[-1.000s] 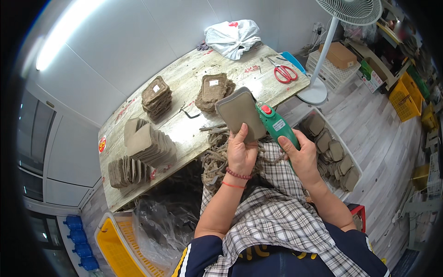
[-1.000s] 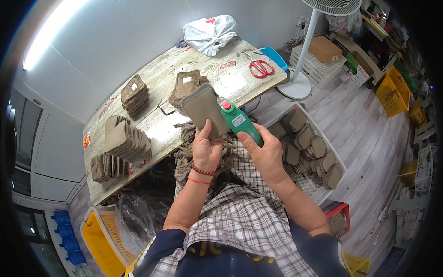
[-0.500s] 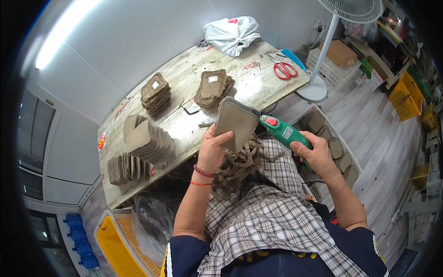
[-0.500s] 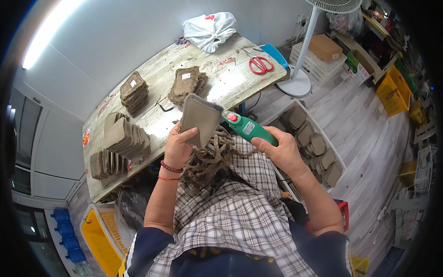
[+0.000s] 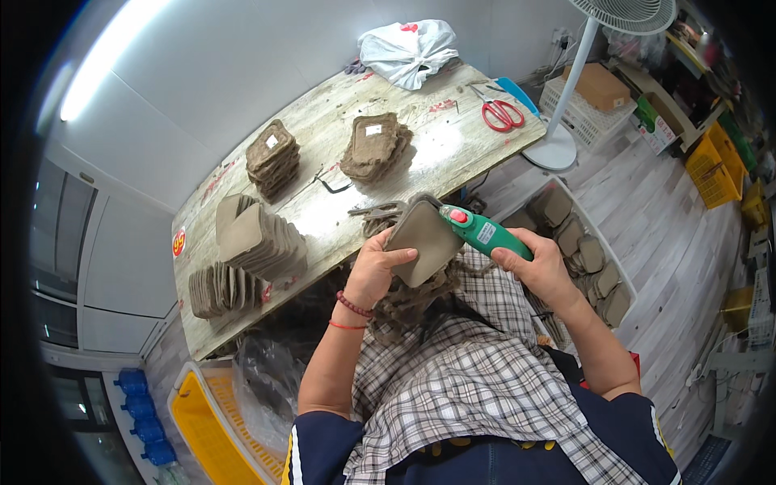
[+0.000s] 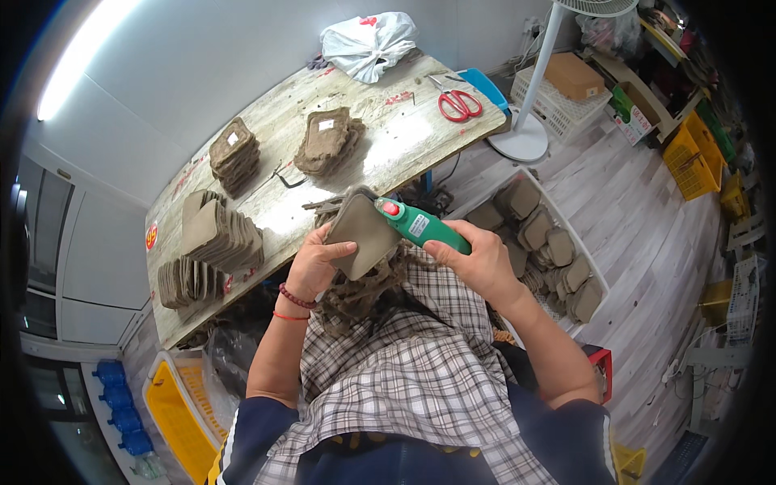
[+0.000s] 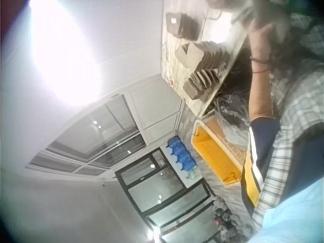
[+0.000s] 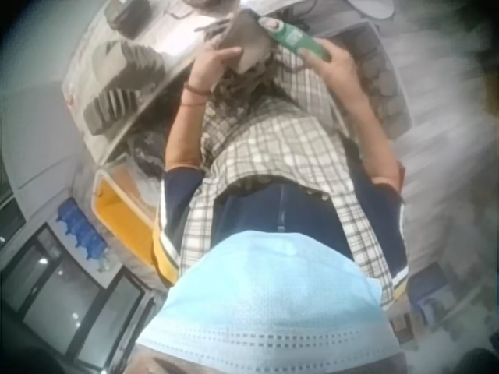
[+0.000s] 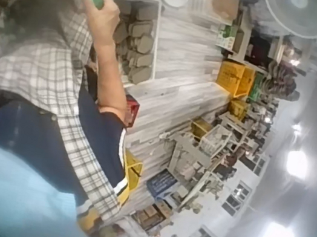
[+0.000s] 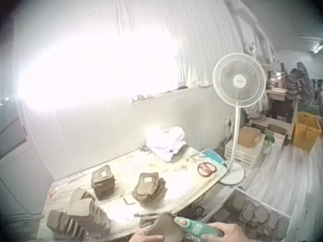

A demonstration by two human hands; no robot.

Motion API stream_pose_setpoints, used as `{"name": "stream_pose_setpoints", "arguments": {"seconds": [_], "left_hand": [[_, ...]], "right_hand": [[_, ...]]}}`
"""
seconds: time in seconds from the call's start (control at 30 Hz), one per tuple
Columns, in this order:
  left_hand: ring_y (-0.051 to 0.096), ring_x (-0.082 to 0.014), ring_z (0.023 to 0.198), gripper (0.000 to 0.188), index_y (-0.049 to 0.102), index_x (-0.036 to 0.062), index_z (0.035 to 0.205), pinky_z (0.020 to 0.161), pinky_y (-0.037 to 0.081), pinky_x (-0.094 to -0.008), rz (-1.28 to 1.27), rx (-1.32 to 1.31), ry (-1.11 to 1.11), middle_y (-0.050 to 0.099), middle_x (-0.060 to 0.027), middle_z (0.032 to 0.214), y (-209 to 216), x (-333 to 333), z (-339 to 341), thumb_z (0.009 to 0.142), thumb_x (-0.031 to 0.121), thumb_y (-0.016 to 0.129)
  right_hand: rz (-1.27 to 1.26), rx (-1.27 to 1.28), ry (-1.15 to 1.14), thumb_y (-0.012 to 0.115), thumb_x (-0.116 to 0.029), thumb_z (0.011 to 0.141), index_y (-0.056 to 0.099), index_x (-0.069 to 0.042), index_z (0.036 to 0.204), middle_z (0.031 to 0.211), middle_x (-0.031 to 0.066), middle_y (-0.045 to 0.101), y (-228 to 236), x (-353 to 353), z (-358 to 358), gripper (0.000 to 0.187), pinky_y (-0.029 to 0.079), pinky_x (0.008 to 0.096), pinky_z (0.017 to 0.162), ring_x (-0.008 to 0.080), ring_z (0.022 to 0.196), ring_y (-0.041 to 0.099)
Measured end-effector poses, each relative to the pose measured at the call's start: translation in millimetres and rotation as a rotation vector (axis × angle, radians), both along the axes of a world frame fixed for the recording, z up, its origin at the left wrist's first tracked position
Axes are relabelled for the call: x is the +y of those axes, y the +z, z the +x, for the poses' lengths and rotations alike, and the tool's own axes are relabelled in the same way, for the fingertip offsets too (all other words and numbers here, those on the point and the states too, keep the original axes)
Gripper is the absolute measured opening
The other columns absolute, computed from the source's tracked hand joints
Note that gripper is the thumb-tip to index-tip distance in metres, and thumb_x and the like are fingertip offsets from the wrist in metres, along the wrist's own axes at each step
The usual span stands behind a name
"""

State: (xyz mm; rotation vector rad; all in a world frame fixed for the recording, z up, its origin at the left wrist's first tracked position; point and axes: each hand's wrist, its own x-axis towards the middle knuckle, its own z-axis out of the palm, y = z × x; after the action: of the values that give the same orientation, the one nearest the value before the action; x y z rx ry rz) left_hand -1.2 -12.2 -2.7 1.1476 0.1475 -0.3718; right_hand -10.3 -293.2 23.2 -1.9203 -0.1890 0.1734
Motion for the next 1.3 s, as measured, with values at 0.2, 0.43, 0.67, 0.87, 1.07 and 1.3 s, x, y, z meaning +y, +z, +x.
{"name": "stream_pose_setpoints", "arguments": {"seconds": [0.2,0.43,0.67,0.87,1.07,1.3], "left_hand": [[0.066,-0.0147,0.088,0.041,0.056,-0.0011,0.12,0.078,0.055,-0.0293,0.13,0.047,-0.095,0.067,-0.0097,0.106,9.2,23.6,3.0,0.081,-0.009,0.064],[0.065,-0.0115,0.076,0.02,0.066,0.0002,0.099,0.07,0.054,-0.026,0.224,-0.142,0.199,0.069,-0.0061,0.089,18.7,35.6,7.2,0.08,-0.003,0.071],[0.066,-0.0121,0.076,0.019,0.068,-0.0011,0.097,0.07,0.054,-0.0256,0.215,-0.103,0.113,0.071,-0.0063,0.089,17.3,38.5,8.0,0.078,-0.001,0.073],[0.066,-0.0115,0.075,0.021,0.069,-0.001,0.096,0.07,0.054,-0.0251,0.275,-0.045,-0.046,0.071,-0.0072,0.087,19.0,26.2,9.7,0.076,-0.002,0.074],[0.067,-0.012,0.074,0.024,0.067,-0.0024,0.099,0.07,0.055,-0.0254,0.358,0.014,-0.209,0.071,-0.0071,0.088,30.7,21.3,12.4,0.076,-0.003,0.074],[0.063,-0.0126,0.087,0.022,0.065,-0.0041,0.1,0.077,0.05,-0.0274,0.685,-0.035,-0.31,0.069,-0.0079,0.096,55.8,13.9,3.0,0.079,0.002,0.072]], "right_hand": [[0.118,0.226,0.127,0.07,-0.038,0.087,0.065,-0.001,0.108,0.075,-0.0003,0.06,9.7,-7.4,7.2,0.042,0.045,0.0217,0.055,0.0053,0.065,0.054],[0.082,0.293,0.192,0.07,-0.038,0.087,0.064,0.0,0.107,0.075,0.0004,0.06,6.9,-14.8,8.9,0.044,0.045,0.0224,0.054,0.0058,0.063,0.054],[0.096,0.324,0.24,0.07,-0.034,0.086,0.065,0.001,0.106,0.075,0.0007,0.06,2.8,-10.4,8.0,0.041,0.046,0.0233,0.053,0.0059,0.063,0.054],[0.11,0.311,0.239,0.072,-0.032,0.085,0.066,0.0,0.106,0.073,-0.0001,0.06,1.7,-1.4,6.0,0.038,0.044,0.0228,0.052,0.005,0.06,0.052],[0.15,0.284,0.248,0.072,-0.035,0.085,0.067,-0.001,0.106,0.067,-0.0016,0.057,5.3,8.3,8.2,0.04,0.042,0.0221,0.051,0.0043,0.056,0.049],[0.239,0.273,0.276,0.071,-0.032,0.087,0.067,0.0,0.105,0.071,-0.0016,0.058,8.4,29.4,15.4,0.037,0.042,0.022,0.053,0.0043,0.06,0.051]]}}
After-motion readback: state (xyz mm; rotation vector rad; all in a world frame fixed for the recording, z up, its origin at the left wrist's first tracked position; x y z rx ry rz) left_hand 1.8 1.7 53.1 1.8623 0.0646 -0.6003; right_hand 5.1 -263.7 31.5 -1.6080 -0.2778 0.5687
